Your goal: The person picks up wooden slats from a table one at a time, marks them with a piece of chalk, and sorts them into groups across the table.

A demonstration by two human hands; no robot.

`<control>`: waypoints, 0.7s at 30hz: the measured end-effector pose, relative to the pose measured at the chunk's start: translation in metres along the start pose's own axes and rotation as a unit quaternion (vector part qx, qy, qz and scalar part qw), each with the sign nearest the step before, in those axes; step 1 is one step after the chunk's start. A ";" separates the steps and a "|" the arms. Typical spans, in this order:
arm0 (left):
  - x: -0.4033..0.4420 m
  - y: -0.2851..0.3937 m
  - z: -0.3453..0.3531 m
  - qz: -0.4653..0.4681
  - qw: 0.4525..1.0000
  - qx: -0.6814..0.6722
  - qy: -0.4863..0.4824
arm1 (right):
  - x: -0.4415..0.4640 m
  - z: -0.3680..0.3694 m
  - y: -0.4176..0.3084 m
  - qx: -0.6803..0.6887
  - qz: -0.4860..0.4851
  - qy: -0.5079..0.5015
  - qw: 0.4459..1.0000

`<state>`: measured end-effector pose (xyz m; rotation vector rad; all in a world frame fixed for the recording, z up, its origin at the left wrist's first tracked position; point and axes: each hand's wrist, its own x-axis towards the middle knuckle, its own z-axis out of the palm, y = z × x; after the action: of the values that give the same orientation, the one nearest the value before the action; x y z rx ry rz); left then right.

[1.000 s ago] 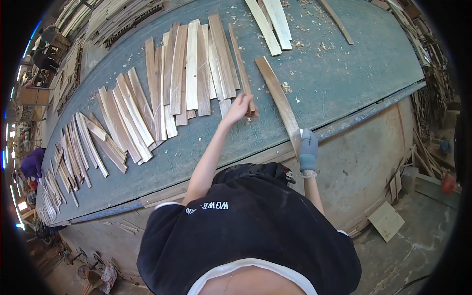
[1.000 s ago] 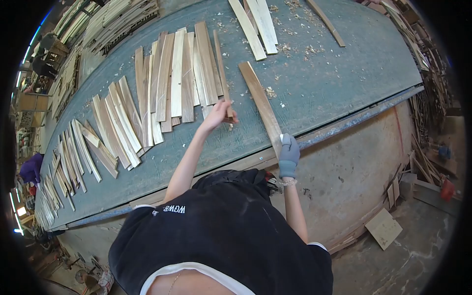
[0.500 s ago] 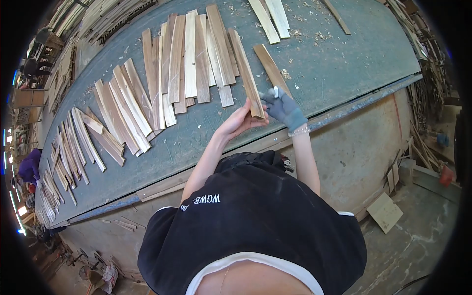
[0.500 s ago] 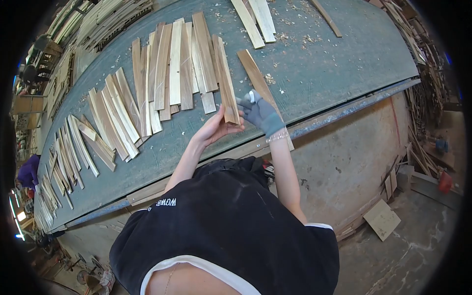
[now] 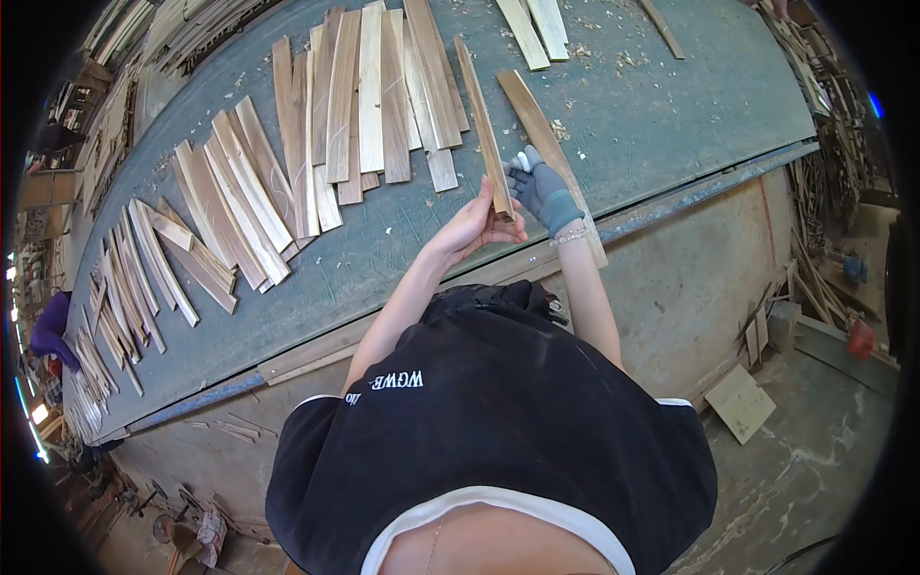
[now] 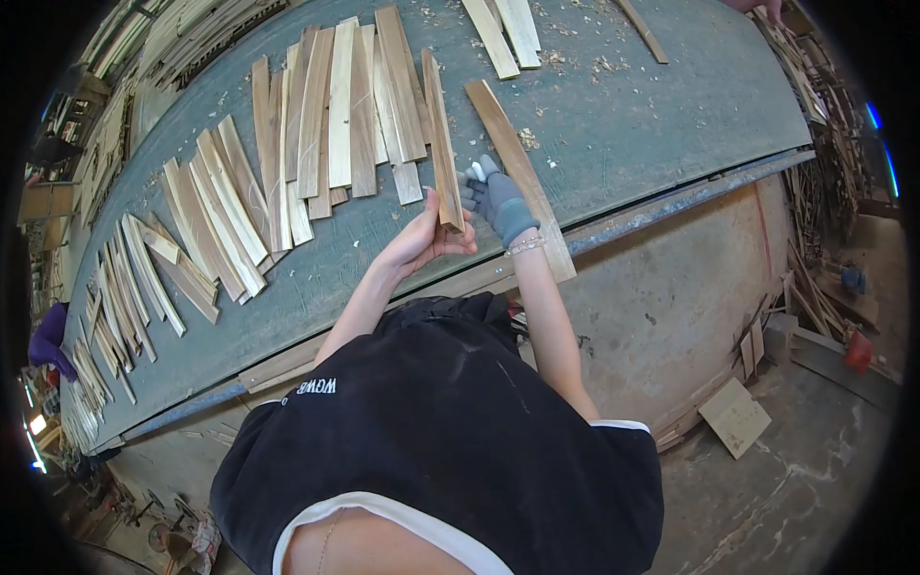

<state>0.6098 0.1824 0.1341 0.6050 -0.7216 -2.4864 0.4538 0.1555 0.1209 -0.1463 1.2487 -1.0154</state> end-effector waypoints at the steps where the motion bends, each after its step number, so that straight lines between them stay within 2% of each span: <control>1: -0.001 0.000 0.001 -0.010 1.000 0.023 0.016 | -0.002 0.004 0.000 -0.001 0.001 0.000 1.000; 3: -0.003 0.000 0.002 -0.020 0.998 0.045 0.032 | -0.007 0.014 0.000 0.070 0.046 -0.137 0.987; 7: -0.008 0.007 0.010 -0.034 0.990 0.125 0.060 | 0.017 -0.002 0.015 0.092 0.037 -0.204 0.974; 9: -0.009 0.005 0.010 -0.033 0.986 0.149 0.064 | 0.011 0.004 0.017 0.077 0.035 -0.121 0.989; 10: -0.009 0.003 0.010 -0.028 0.988 0.134 0.068 | 0.013 0.004 0.018 0.077 0.037 -0.122 0.989; 12: -0.013 0.000 0.009 -0.023 0.990 0.121 0.071 | 0.013 0.006 0.015 -0.120 -0.025 0.064 0.990; 13: -0.015 0.000 0.009 -0.009 0.995 0.091 0.049 | 0.010 0.007 0.013 -0.118 -0.025 0.064 0.991; 15: -0.019 -0.002 0.010 0.004 0.998 0.062 0.025 | 0.003 0.010 0.005 -0.229 -0.181 0.106 0.950; 17: -0.021 -0.005 0.011 0.039 0.998 -0.043 0.002 | 0.011 0.014 -0.001 -0.234 -0.196 0.099 0.947; 19: -0.023 -0.007 0.010 0.049 0.997 -0.064 0.000 | 0.021 0.023 -0.004 -0.232 -0.348 -0.005 0.908; 20: -0.024 -0.008 0.010 0.059 0.995 -0.086 -0.001 | 0.029 0.029 -0.008 -0.232 -0.350 -0.005 0.908; 21: -0.025 -0.008 0.010 0.060 0.995 -0.084 -0.003 | 0.041 0.035 -0.011 -0.299 -0.427 -0.003 0.854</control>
<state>0.6219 0.2062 0.1444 0.4789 -0.5280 -2.4068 0.4751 0.1065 0.1111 -1.2831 1.4893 -1.3169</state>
